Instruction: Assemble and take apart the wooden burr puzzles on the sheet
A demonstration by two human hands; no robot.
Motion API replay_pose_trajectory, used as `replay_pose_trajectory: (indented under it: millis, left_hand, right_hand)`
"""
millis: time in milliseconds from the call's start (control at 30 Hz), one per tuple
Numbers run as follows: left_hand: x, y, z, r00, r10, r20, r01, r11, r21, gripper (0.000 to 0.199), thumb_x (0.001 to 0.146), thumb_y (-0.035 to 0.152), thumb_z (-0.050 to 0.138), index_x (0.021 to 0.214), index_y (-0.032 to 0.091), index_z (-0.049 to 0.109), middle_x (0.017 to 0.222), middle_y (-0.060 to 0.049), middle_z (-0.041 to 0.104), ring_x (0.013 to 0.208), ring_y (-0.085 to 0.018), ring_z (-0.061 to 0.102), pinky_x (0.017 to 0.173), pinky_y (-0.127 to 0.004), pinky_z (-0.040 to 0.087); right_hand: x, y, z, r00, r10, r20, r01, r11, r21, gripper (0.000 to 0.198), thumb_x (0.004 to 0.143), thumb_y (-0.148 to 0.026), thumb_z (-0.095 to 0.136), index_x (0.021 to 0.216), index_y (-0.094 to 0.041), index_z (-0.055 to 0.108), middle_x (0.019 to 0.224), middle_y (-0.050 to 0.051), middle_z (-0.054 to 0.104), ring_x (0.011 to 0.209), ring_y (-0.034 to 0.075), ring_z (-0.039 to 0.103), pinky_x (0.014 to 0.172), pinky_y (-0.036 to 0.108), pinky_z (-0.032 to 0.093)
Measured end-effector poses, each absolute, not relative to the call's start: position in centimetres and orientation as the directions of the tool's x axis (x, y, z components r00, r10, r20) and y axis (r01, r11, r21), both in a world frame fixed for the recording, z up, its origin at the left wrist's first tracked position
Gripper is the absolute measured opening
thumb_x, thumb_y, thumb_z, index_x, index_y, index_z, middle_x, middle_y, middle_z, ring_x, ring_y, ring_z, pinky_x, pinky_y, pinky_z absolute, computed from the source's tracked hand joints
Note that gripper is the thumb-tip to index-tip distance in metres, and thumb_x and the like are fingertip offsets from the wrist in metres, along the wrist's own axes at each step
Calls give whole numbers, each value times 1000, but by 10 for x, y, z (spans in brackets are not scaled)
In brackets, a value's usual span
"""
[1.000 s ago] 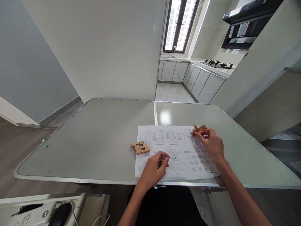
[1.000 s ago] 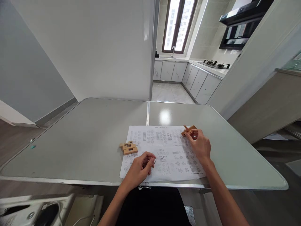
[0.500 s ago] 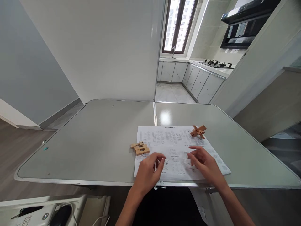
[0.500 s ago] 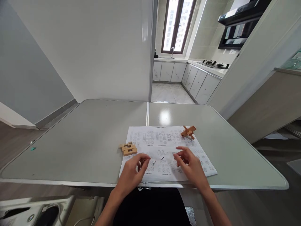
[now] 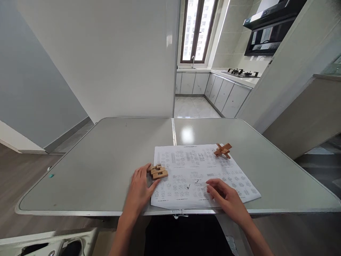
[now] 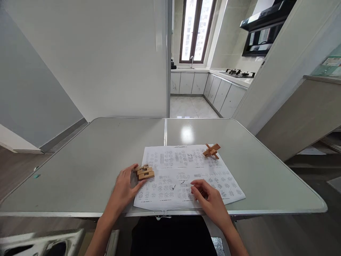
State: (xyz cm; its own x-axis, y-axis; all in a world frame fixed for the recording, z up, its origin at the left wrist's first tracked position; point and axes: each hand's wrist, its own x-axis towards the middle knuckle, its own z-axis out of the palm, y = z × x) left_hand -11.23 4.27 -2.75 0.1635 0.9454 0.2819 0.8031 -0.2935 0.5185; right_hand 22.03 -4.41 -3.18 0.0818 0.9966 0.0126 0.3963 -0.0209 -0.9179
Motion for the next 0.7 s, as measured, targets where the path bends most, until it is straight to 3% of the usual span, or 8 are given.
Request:
replay_pose_trajectory:
  millis: [233, 400, 700]
  left_hand:
    - [-110, 41, -21, 166, 949, 268, 796, -289, 532, 54, 95, 51, 65, 139, 25, 51, 133, -9, 64, 125, -32, 60, 105, -49, 51]
    - [-91, 28, -19, 182, 925, 334, 789, -340, 512, 52, 94, 49, 68, 137, 26, 52, 129, -9, 66, 120, -32, 63, 103, -50, 52]
    - [-26, 4, -22, 252, 895, 368, 689, -433, 582, 58, 87, 38, 78, 136, 26, 50, 124, -9, 67, 113, -33, 64, 98, -49, 52]
  right_hand:
    - [219, -44, -32, 88, 996, 16, 402, -21, -916, 41, 97, -62, 56, 105, -25, 71, 85, 3, 73, 72, 21, 66, 68, 31, 53]
    - [218, -43, -36, 93, 995, 22, 412, -19, -911, 39, 98, -60, 57, 107, -24, 69, 84, 3, 73, 71, 21, 65, 66, 31, 51]
    - [215, -40, -35, 95, 994, 54, 417, 9, -909, 40, 98, -60, 57, 104, -23, 71, 82, 5, 74, 68, 21, 64, 63, 32, 52]
